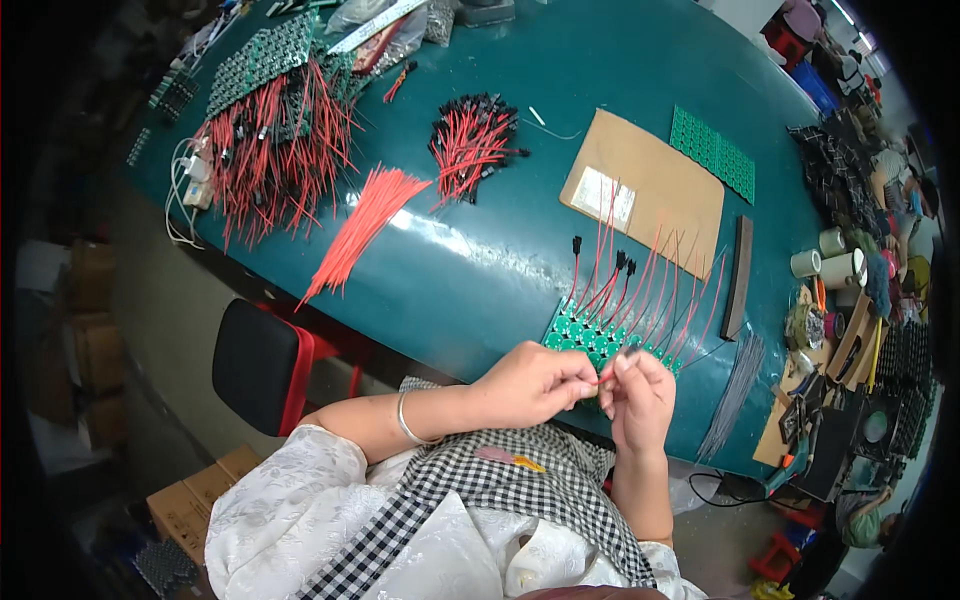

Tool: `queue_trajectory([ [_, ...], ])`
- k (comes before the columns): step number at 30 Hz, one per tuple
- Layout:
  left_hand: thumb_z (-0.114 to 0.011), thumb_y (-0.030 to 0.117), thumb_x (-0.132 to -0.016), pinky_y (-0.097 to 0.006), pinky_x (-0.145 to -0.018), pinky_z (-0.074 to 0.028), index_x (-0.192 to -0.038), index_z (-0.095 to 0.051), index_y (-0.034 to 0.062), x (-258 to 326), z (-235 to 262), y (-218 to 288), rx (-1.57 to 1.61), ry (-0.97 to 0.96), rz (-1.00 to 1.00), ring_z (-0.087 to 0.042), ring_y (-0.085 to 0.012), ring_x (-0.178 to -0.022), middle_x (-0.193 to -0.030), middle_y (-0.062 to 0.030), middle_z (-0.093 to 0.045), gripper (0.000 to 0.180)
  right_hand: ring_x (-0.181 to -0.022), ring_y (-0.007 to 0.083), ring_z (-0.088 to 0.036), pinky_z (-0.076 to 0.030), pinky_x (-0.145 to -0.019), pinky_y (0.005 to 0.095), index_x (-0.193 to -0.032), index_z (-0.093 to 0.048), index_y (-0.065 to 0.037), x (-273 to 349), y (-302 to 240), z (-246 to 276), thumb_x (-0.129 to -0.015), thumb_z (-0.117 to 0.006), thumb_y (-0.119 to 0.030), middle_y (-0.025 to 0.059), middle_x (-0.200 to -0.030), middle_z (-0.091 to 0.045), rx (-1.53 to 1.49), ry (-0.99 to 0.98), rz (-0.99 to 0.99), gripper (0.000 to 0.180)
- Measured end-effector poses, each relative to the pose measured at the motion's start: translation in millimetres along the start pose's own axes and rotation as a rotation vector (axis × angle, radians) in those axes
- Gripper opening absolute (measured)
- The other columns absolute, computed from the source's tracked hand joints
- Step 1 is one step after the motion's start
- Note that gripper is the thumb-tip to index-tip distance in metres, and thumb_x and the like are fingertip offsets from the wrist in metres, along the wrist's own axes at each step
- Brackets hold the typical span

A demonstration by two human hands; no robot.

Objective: The recorder is assembling multiple printed circuit boards by inserting bundles of red and black wires into their respective connection points on each board.

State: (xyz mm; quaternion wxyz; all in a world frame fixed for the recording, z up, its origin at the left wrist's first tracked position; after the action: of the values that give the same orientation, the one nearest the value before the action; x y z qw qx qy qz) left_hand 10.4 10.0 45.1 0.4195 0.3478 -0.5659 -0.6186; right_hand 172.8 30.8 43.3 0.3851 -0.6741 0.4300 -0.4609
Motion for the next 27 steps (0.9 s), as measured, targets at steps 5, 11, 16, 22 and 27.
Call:
queue_trajectory([
  [5, -0.070, 0.016, -0.091, -0.039, -0.065, -0.055, -0.096, -0.070, 0.0056, -6.1, -1.6, 12.5, -0.417, -0.029, -0.170, -0.070, -0.0286, -0.070, -0.079, -0.0104, -0.071, 0.011, -0.055, 0.0106, -0.051, -0.036, -0.050, 0.0260, -0.073, -0.064, 0.003, 22.0, -28.5, -1.7, -0.088, -0.068, 0.003, 0.0051, -0.068, -0.059, 0.752, 0.082, 0.621, 0.016],
  [11, -0.080, 0.014, -0.078, -0.050, -0.111, -0.039, -0.141, -0.045, 0.0008, -56.9, 90.7, 36.3, -0.847, 0.586, -0.479, -0.049, -0.0426, -0.129, -0.140, -0.0224, -0.051, 0.073, -0.056, 0.0149, -0.055, -0.042, -0.050, 0.0282, -0.077, -0.065, 0.003, 32.8, -26.9, 46.3, -0.082, -0.072, 0.005, 0.0099, -0.072, -0.062, 0.711, 0.458, 0.697, 0.009],
  [16, -0.091, 0.038, -0.069, -0.060, -0.115, -0.030, -0.160, -0.018, 0.0084, -93.9, 177.5, -13.4, -1.224, 0.798, 0.141, -0.022, -0.0525, -0.146, -0.165, -0.0249, -0.016, 0.120, -0.055, 0.0185, -0.060, -0.046, -0.050, 0.0295, -0.080, -0.068, 0.001, 28.9, -27.3, 40.4, -0.081, -0.075, 0.004, 0.0106, -0.073, -0.065, 0.865, 0.427, 0.855, 0.007],
  [22, -0.060, 0.009, -0.091, -0.061, -0.104, -0.038, -0.154, -0.034, 0.0067, -111.9, 205.2, -71.2, -1.337, 0.848, 0.187, -0.039, -0.0447, -0.137, -0.161, -0.0211, -0.029, 0.068, -0.057, 0.0167, -0.064, -0.050, -0.051, 0.0288, -0.078, -0.066, 0.000, 18.4, -12.3, 50.2, -0.084, -0.075, -0.003, 0.0102, -0.071, -0.065, 0.775, 0.310, 0.639, 0.011],
  [27, -0.049, -0.009, -0.084, -0.056, -0.107, -0.038, -0.153, -0.033, -0.0001, -114.8, 182.3, -71.4, -1.340, 0.786, 0.080, -0.042, -0.0456, -0.132, -0.159, -0.0244, -0.032, 0.072, -0.060, 0.0197, -0.067, -0.052, -0.054, 0.0312, -0.090, -0.064, 0.000, 20.1, -2.6, 59.3, -0.087, -0.072, -0.004, 0.0118, -0.075, -0.067, 0.701, 0.305, 0.566, 0.009],
])
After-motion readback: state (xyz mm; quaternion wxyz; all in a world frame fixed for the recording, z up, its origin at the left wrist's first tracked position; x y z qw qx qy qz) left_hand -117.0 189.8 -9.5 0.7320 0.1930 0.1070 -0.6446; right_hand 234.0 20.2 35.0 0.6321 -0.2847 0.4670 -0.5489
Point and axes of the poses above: each hand's wrist, its own x-axis away from the middle knuckle, its own z-axis out of the back of the hand, y = z × x, the point moved 5 cm from there along -x, towards the middle knuckle
